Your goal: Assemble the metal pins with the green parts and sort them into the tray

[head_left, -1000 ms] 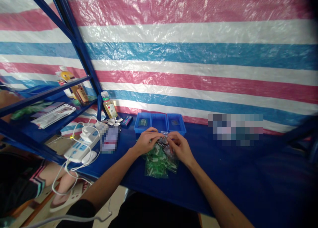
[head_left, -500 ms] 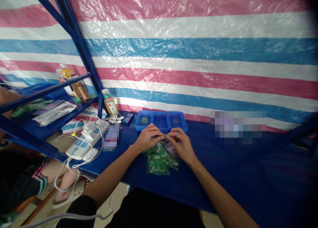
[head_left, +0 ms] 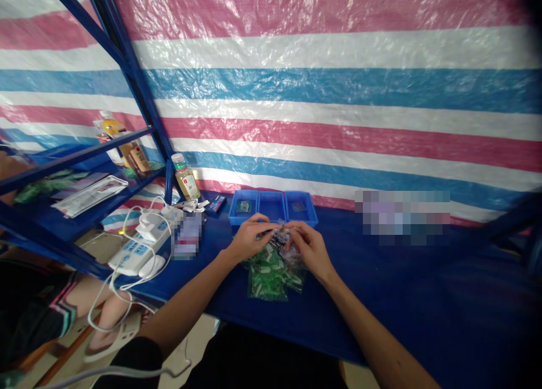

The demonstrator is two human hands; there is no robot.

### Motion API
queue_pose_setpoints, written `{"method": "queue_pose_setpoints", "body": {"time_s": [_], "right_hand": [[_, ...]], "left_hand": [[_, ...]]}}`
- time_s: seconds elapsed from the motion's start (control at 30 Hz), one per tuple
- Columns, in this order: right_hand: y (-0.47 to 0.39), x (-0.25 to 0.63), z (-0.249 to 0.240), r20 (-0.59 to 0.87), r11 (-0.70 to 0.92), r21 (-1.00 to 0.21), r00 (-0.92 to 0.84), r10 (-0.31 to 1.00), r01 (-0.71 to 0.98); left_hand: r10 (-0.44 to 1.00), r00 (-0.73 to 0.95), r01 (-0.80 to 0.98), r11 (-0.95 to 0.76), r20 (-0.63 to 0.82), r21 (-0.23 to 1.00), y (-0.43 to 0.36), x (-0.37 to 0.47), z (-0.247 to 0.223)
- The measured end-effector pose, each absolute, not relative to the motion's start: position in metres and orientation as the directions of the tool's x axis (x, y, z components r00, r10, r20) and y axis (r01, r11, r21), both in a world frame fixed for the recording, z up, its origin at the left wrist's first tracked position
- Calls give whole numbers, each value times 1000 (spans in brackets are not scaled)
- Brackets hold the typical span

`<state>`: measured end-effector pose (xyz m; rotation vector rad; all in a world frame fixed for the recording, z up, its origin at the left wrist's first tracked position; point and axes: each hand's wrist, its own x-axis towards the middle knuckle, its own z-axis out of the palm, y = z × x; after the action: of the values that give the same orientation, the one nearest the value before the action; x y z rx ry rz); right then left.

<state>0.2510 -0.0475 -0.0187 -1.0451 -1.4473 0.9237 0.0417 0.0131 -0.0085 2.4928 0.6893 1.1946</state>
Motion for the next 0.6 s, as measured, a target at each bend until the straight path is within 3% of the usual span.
{"method": "queue_pose_setpoints", "body": {"time_s": [0.2, 0.37, 0.6], "right_hand": [[-49, 249, -19, 316, 322, -925, -66, 947, 203], [-50, 248, -14, 441, 433, -832, -62, 896, 347], [-46, 246, -25, 306, 306, -949, -11, 952, 80]], "left_hand": [[509, 558, 278, -859, 655, 431, 13, 41, -2], [513, 537, 285, -858, 670, 428, 9, 43, 4], [545, 529, 286, -836, 650, 468, 10, 43, -3]]}}
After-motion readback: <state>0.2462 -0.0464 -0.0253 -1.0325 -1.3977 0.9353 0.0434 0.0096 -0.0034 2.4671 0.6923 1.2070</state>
